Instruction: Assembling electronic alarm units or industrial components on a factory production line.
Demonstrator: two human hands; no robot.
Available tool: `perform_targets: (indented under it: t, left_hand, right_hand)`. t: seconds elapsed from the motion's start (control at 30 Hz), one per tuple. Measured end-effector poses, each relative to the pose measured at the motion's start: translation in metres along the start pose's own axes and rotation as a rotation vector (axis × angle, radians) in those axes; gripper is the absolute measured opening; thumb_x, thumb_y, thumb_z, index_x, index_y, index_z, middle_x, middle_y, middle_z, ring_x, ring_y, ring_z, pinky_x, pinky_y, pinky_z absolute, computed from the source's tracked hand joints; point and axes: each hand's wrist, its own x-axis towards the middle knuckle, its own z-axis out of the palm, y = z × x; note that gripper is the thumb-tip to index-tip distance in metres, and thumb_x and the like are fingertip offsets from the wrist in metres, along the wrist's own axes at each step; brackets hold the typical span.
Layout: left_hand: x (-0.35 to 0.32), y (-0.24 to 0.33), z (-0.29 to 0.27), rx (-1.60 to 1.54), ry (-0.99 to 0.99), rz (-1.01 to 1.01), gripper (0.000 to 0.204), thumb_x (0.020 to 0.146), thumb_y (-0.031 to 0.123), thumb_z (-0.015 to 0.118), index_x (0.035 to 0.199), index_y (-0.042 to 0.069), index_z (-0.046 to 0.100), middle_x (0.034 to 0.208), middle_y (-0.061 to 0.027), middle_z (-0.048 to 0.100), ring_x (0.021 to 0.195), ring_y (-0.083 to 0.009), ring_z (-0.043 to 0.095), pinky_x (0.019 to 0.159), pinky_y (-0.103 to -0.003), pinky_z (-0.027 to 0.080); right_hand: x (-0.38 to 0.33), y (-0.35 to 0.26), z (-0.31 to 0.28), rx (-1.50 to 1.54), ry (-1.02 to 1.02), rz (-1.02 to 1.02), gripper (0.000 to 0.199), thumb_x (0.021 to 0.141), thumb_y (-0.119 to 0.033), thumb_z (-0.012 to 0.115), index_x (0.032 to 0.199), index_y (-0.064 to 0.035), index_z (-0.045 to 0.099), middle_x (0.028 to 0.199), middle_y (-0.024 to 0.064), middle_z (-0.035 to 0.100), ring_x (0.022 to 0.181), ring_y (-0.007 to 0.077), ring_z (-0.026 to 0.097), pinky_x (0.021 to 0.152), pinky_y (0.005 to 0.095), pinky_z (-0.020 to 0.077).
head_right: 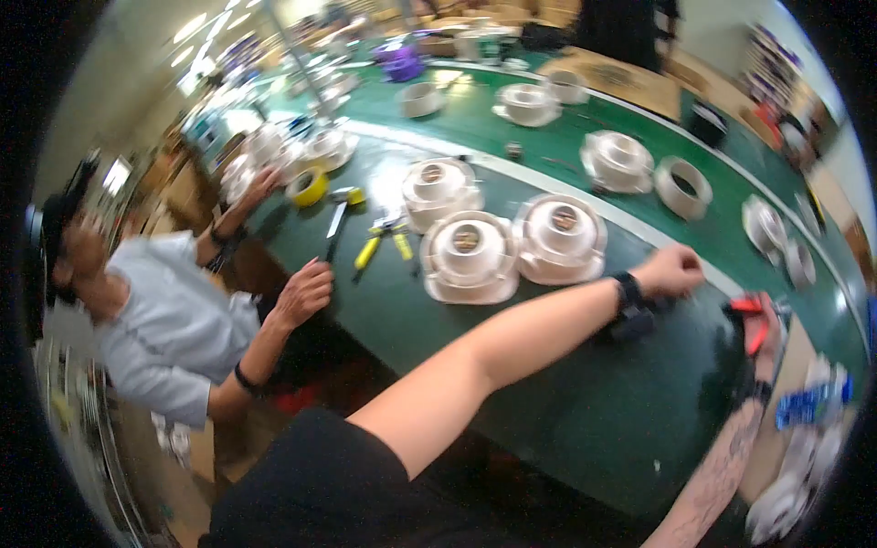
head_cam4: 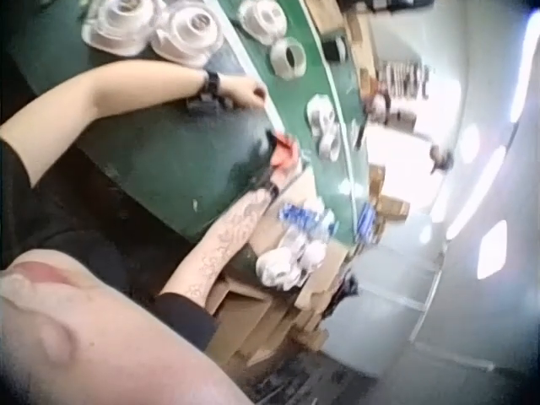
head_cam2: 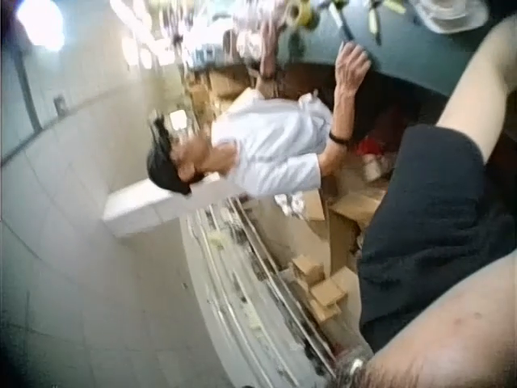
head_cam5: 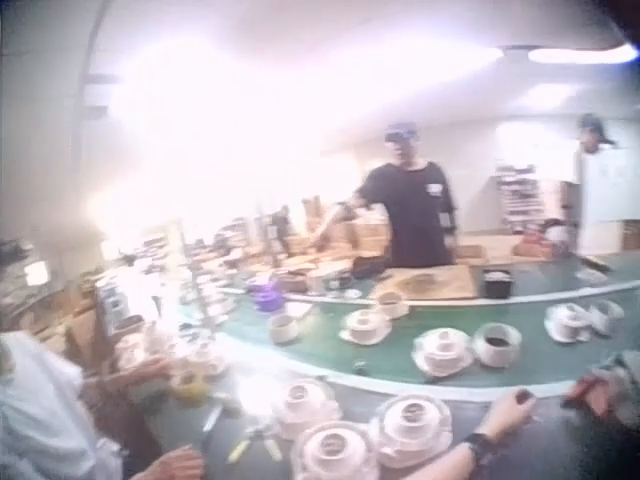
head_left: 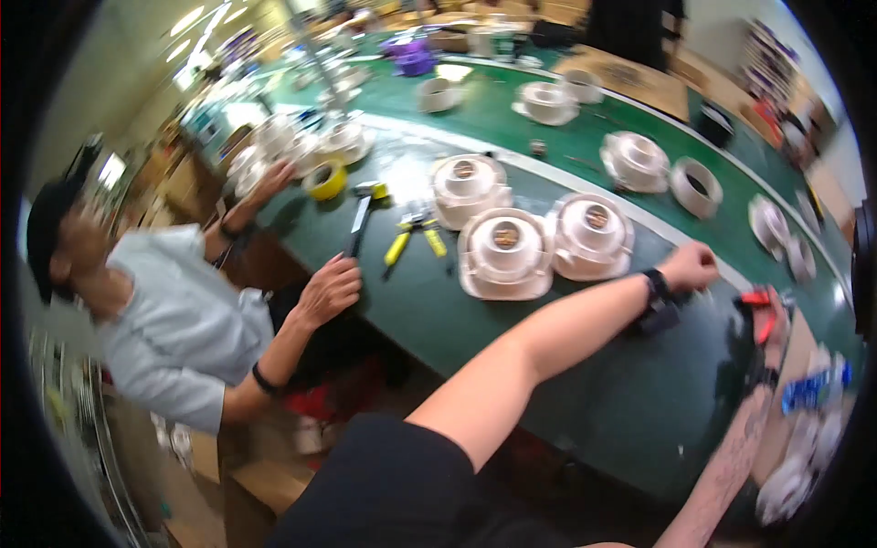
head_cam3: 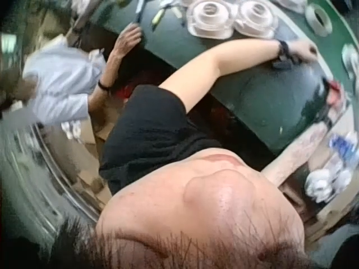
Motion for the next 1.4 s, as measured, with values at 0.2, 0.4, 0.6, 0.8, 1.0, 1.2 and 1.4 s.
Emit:
perform_targets:
  t: [0.2, 0.4, 0.6, 0.8, 1.0, 1.2, 1.4]
  left_hand:
    - [0.002, 0.006, -0.007, 0.095, -0.059, -0.034, 0.021, 0.093, 0.019, 0.066, 0.101, 0.000, 0.068, 0.085, -0.0043, 0.067, 0.069, -0.0113, 0.063, 0.065, -0.027, 0.053]
    - [0.002, 0.015, 0.002, 0.051, -0.104, -0.038, 0.017, 0.094, 0.016, 0.065, 0.097, -0.001, 0.066, 0.082, -0.0042, 0.066, 0.069, -0.0109, 0.063, 0.064, -0.026, 0.053]
    - [-0.005, 0.014, -0.012, 0.021, -0.097, -0.040, 0.016, 0.095, 0.015, 0.065, 0.099, 0.000, 0.065, 0.083, -0.0037, 0.065, 0.068, -0.0102, 0.064, 0.062, -0.025, 0.054]
    - [0.002, 0.008, 0.000, -0.016, -0.124, -0.026, 0.017, 0.095, 0.016, 0.065, 0.100, -0.001, 0.065, 0.083, -0.0046, 0.066, 0.068, -0.0111, 0.065, 0.061, -0.027, 0.055]
    - [-0.005, 0.007, -0.013, -0.050, -0.091, -0.051, 0.015, 0.095, 0.014, 0.064, 0.098, 0.000, 0.064, 0.079, -0.0049, 0.066, 0.065, -0.0113, 0.066, 0.057, -0.026, 0.054]
    - [0.006, 0.005, -0.011, -0.222, -0.122, -0.091, 0.048, 0.093, 0.017, 0.069, 0.130, -0.004, 0.047, 0.111, -0.0146, 0.063, 0.084, -0.0192, 0.071, 0.070, -0.029, 0.058]
    - [0.020, 0.007, -0.016, -0.635, 0.001, -0.291, 0.091, 0.095, 0.050, 0.064, 0.154, 0.001, 0.016, 0.149, -0.0223, 0.038, 0.119, -0.0358, 0.059, 0.100, -0.045, 0.050]
  right_hand:
    - [0.024, 0.003, -0.009, 0.146, -0.186, -0.017, 0.019, 0.097, -0.013, 0.055, 0.100, 0.0042, 0.062, 0.098, 0.0161, 0.066, 0.105, 0.0328, 0.061, 0.105, 0.0493, 0.0435]
    - [0.019, -0.024, 0.022, -0.219, 0.144, 0.175, 0.014, 0.090, -0.012, 0.062, 0.085, 0.0014, 0.058, 0.075, 0.0136, 0.063, 0.074, 0.0327, 0.067, 0.076, 0.0460, 0.0559]
    - [0.067, -0.041, 0.086, -0.933, 0.146, 0.333, 0.019, 0.084, -0.017, 0.071, 0.078, -0.0017, 0.062, 0.065, 0.0103, 0.062, 0.057, 0.0264, 0.066, 0.055, 0.0395, 0.0559]
    - [0.155, -0.054, 0.045, -2.120, 0.249, -0.468, 0.039, 0.073, -0.023, 0.075, 0.100, 0.0026, 0.065, 0.107, 0.0168, 0.063, 0.101, 0.0260, 0.065, 0.083, 0.0349, 0.0537]
    - [0.160, 0.002, 0.057, -1.959, 0.053, -0.571, 0.039, 0.072, -0.021, 0.075, 0.102, 0.0004, 0.062, 0.116, 0.0180, 0.056, 0.111, 0.0249, 0.058, 0.090, 0.0327, 0.0487]
    - [0.115, -0.021, 0.084, -1.805, 0.002, -0.336, 0.039, 0.072, -0.019, 0.075, 0.103, -0.0003, 0.061, 0.113, 0.0160, 0.057, 0.108, 0.0237, 0.058, 0.089, 0.0321, 0.0488]
    - [0.047, -0.040, 0.125, -1.482, -0.118, -0.085, 0.041, 0.072, -0.015, 0.076, 0.106, -0.0020, 0.058, 0.109, 0.0113, 0.058, 0.103, 0.0203, 0.058, 0.089, 0.0315, 0.0490]
